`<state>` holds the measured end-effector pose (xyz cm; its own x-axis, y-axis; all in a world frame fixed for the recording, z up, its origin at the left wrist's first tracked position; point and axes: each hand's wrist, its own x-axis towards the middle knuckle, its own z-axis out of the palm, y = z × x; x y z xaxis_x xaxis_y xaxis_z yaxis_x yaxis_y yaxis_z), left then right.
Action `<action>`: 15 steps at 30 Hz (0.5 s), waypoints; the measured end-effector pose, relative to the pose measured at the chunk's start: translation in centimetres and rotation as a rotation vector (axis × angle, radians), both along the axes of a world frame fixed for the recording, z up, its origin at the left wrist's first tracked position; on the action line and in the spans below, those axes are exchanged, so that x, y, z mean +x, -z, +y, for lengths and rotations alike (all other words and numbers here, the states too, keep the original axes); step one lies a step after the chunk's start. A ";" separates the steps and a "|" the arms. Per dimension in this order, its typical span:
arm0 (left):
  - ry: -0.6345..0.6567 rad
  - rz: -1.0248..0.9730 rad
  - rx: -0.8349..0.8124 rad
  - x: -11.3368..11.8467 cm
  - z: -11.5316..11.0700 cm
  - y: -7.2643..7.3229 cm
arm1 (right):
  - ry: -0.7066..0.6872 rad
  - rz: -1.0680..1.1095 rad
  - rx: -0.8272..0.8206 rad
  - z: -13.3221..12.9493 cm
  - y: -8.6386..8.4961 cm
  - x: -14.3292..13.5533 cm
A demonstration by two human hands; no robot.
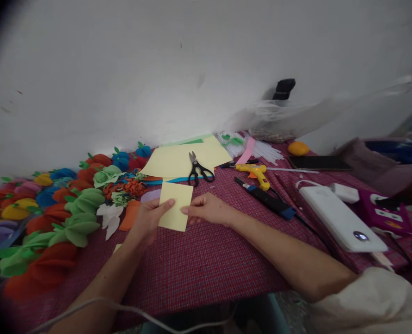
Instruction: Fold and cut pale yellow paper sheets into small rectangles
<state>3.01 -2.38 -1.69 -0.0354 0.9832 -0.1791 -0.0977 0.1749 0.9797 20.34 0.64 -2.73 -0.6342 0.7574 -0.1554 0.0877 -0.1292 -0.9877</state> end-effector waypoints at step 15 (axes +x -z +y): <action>-0.130 -0.156 0.066 0.6 -0.1 0.1 | -0.021 -0.034 -0.068 -0.6 0.6 -0.8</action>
